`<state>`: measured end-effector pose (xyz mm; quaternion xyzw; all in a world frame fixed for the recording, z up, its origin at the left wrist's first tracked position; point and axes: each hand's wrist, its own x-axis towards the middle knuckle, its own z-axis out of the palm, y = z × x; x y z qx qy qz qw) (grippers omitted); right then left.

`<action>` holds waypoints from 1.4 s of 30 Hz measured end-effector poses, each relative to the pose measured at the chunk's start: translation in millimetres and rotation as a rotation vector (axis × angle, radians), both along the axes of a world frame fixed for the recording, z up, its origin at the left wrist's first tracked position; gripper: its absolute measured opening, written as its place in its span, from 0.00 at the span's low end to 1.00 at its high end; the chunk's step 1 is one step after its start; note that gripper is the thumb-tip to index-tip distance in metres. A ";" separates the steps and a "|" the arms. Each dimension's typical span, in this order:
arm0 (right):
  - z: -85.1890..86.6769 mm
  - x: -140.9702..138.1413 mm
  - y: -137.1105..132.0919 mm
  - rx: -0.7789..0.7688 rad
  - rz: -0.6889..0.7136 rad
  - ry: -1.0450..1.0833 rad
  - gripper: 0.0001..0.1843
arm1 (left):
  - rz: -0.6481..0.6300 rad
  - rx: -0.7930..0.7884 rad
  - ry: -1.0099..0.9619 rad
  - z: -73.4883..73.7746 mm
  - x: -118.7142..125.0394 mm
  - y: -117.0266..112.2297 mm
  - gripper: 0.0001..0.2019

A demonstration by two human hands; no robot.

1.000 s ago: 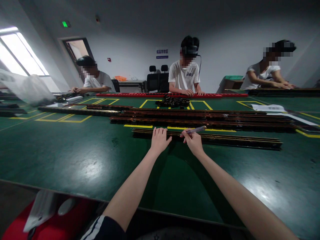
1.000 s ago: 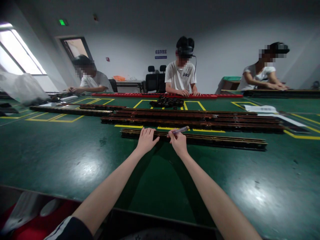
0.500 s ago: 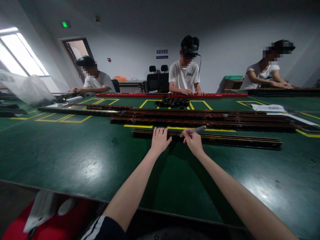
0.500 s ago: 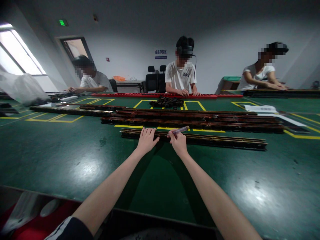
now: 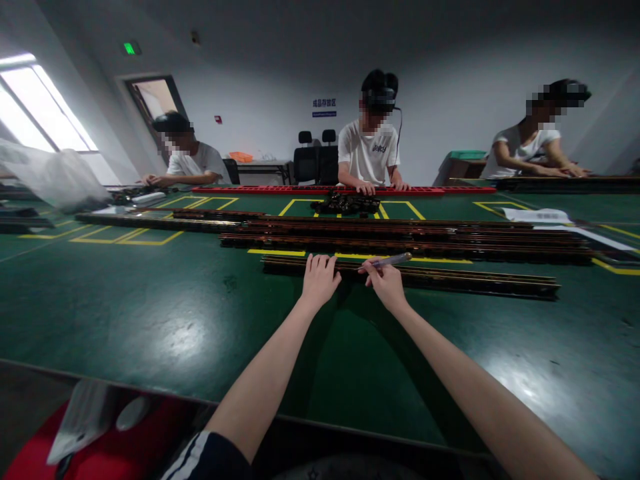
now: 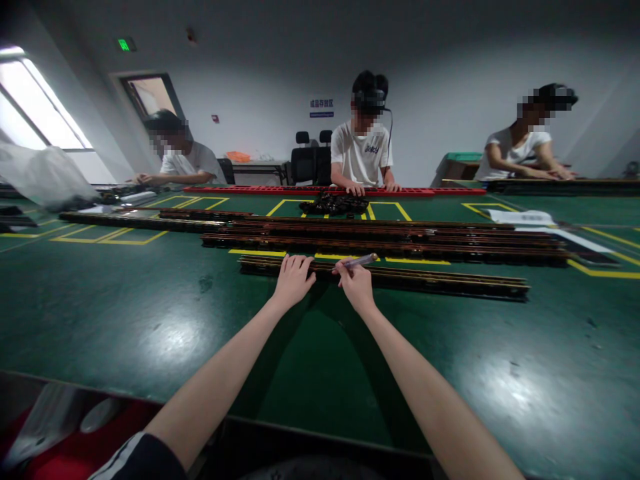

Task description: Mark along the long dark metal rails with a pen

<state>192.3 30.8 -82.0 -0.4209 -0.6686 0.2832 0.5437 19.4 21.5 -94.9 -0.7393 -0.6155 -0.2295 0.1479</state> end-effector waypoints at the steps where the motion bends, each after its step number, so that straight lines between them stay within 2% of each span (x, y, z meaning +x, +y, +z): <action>1: 0.1 0.0 -0.2 -0.002 -0.005 0.006 0.32 | -0.001 -0.002 -0.001 0.4 0.2 -0.3 0.18; 23: 1.1 0.3 -0.3 -0.010 -0.037 0.009 0.32 | 0.002 -0.024 -0.036 2.3 0.2 -0.7 0.17; 42: 1.0 2.2 -0.4 -0.027 -0.012 -0.007 0.30 | -0.007 -0.033 -0.070 2.8 -1.6 -0.6 0.17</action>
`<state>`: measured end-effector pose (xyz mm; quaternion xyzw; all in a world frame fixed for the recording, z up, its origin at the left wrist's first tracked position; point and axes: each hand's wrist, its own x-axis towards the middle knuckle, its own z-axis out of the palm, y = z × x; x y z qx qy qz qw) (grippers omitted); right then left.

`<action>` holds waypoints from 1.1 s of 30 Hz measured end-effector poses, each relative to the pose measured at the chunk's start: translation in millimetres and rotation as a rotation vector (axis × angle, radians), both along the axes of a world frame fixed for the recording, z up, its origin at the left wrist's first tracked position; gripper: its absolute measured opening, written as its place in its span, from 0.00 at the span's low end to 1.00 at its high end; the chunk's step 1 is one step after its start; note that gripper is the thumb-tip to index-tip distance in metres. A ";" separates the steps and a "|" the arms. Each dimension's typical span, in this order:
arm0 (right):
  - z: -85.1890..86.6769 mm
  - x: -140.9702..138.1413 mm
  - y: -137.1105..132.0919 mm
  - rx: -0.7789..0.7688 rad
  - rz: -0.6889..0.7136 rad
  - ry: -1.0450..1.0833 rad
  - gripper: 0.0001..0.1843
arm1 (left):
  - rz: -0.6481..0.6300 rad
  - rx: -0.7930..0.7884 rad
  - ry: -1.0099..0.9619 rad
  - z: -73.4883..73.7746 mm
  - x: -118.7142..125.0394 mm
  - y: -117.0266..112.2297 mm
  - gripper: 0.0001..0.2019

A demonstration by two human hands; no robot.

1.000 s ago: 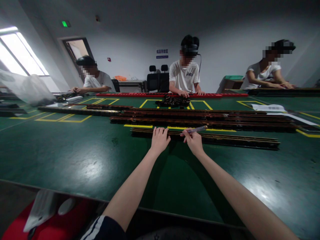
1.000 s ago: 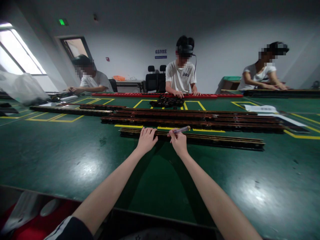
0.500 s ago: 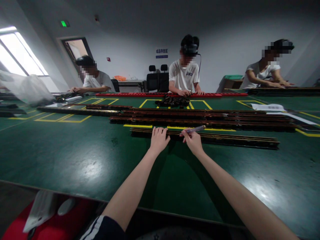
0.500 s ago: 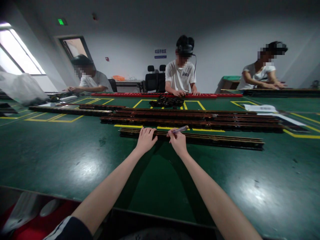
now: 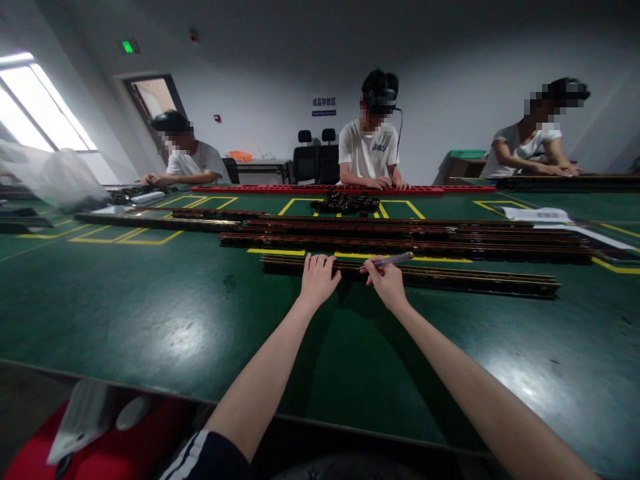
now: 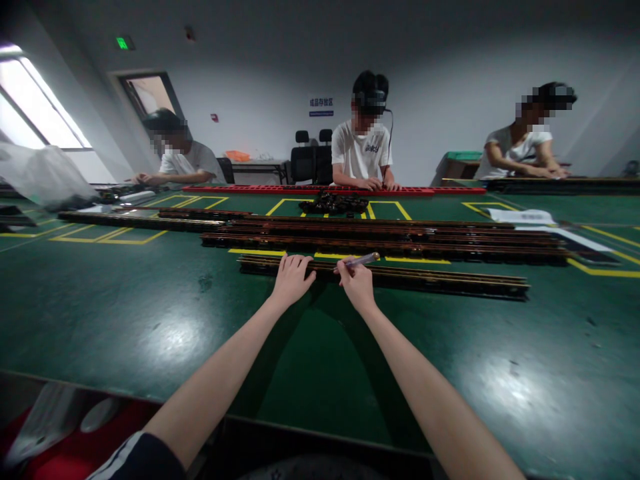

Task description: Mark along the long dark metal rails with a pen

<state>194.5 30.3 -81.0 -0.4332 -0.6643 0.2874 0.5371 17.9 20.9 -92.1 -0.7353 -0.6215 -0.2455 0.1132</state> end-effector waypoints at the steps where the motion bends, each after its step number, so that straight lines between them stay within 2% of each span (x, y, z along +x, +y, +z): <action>1: 0.2 -0.2 0.0 -0.006 0.000 0.008 0.30 | 0.001 0.000 0.002 0.1 0.2 -0.2 0.17; 33: -1.3 -0.7 1.4 -0.025 0.017 0.032 0.34 | 0.042 0.031 0.054 -0.9 3.2 0.3 0.17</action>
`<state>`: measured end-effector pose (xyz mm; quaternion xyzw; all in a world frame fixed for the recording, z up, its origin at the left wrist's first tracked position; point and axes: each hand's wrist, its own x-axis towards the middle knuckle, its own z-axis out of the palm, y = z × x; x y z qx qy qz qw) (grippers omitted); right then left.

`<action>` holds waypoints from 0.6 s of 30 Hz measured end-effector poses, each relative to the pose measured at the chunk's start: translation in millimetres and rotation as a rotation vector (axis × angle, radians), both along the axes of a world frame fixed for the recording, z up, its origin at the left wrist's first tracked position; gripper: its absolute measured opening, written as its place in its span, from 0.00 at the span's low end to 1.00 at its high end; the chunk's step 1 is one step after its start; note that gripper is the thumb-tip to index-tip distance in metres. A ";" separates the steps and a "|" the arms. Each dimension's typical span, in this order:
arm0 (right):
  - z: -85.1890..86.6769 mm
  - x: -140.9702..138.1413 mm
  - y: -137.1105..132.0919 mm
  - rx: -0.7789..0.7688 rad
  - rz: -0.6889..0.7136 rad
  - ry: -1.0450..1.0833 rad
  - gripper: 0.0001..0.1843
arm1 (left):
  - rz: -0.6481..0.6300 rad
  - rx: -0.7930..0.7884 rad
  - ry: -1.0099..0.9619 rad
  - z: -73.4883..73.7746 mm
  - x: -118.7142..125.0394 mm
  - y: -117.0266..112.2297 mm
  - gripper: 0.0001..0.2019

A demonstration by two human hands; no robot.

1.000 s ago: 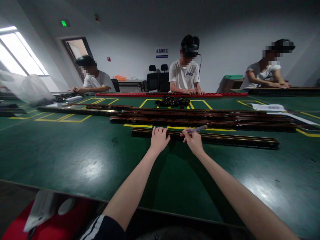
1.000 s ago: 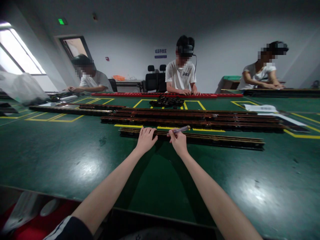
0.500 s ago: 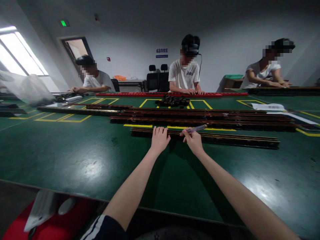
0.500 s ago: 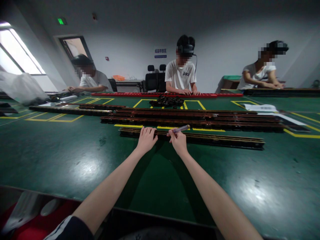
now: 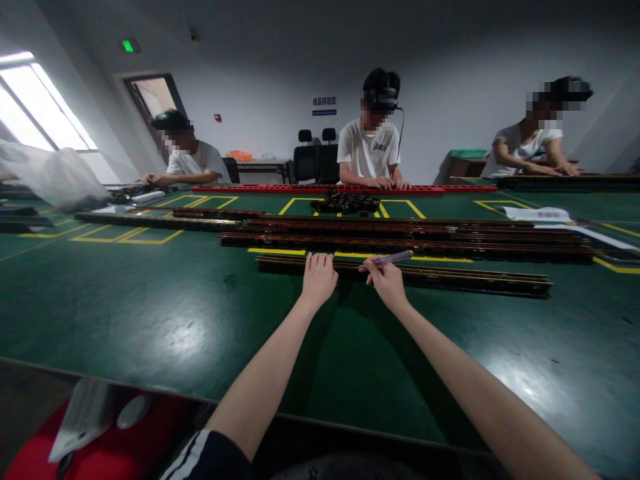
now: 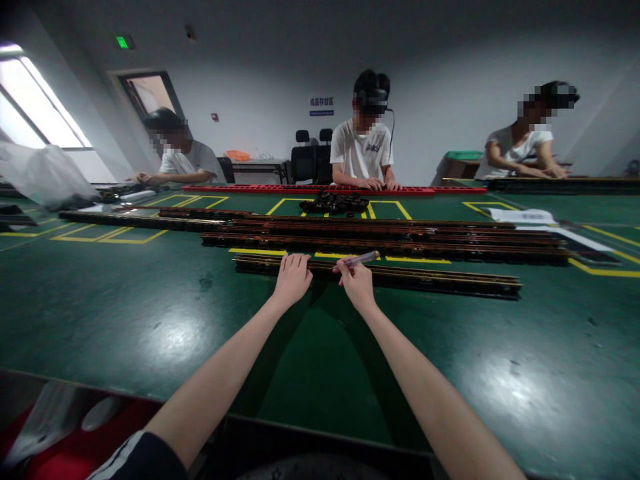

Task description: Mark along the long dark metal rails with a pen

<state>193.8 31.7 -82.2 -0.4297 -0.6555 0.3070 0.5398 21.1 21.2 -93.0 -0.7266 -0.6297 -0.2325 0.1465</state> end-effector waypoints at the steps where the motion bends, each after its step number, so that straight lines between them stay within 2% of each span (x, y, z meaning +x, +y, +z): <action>1: -0.3 0.3 0.5 -0.003 -0.001 -0.003 0.34 | -0.002 -0.002 0.012 0.5 0.4 -0.3 0.18; 18: -2.6 0.7 2.3 -0.018 -0.008 -0.010 0.33 | -0.054 -0.029 0.065 2.6 0.7 -2.9 0.20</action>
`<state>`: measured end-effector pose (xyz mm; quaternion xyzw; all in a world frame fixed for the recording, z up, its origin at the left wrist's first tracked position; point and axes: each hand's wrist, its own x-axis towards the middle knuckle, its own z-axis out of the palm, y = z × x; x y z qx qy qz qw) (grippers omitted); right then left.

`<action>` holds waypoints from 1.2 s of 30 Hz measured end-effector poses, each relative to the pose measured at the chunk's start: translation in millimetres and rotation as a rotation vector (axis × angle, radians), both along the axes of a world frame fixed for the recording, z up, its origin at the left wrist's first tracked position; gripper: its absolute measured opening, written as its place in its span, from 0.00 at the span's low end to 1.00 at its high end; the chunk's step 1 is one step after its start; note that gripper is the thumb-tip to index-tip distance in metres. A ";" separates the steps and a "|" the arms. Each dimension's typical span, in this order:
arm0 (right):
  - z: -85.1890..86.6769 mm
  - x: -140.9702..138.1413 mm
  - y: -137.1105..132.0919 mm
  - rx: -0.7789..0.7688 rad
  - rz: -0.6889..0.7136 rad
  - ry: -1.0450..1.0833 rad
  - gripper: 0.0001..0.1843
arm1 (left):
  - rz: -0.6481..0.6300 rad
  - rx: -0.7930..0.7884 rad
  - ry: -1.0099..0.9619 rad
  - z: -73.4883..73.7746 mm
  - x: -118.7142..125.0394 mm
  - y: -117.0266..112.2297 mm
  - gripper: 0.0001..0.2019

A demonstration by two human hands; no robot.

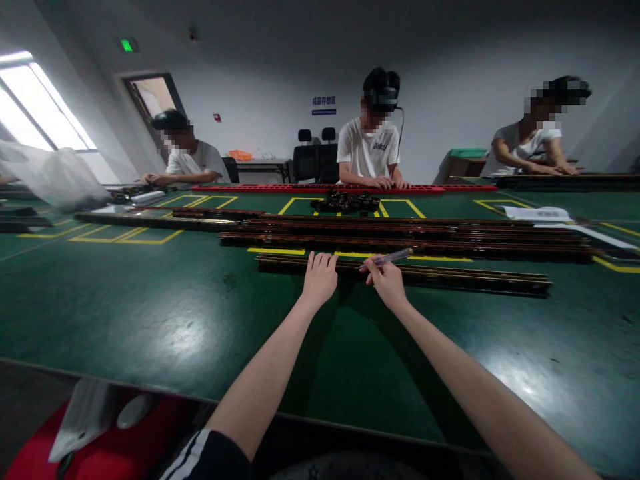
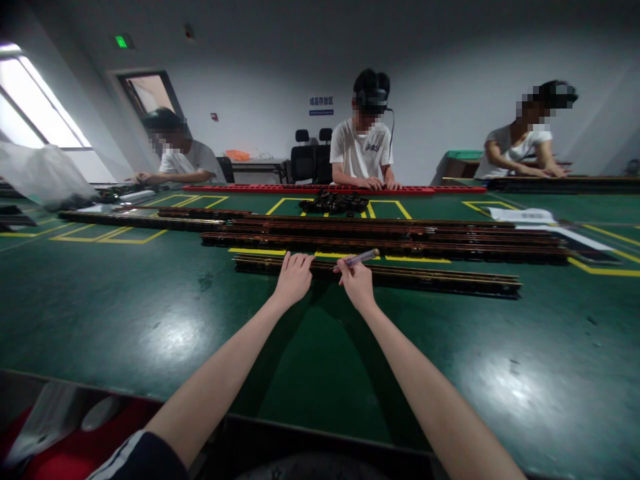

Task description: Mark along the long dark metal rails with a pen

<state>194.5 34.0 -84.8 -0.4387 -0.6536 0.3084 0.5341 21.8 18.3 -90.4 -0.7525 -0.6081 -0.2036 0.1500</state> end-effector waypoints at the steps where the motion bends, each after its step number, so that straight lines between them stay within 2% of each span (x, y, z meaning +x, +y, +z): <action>1: -0.2 -0.1 0.1 0.003 0.001 -0.005 0.33 | 0.003 -0.003 -0.003 0.3 -0.2 0.0 0.20; 11: 0.0 -0.4 0.2 0.016 0.008 -0.001 0.31 | 0.040 -0.011 -0.031 1.3 -1.0 0.6 0.20; 24: -0.3 -0.8 -0.1 0.005 -0.067 0.098 0.33 | 0.003 -0.034 -0.052 2.1 -2.5 -0.3 0.21; 36: 4.3 1.2 -4.4 0.024 -0.069 -0.004 0.29 | 0.008 -0.045 -0.076 3.9 -3.2 -1.0 0.21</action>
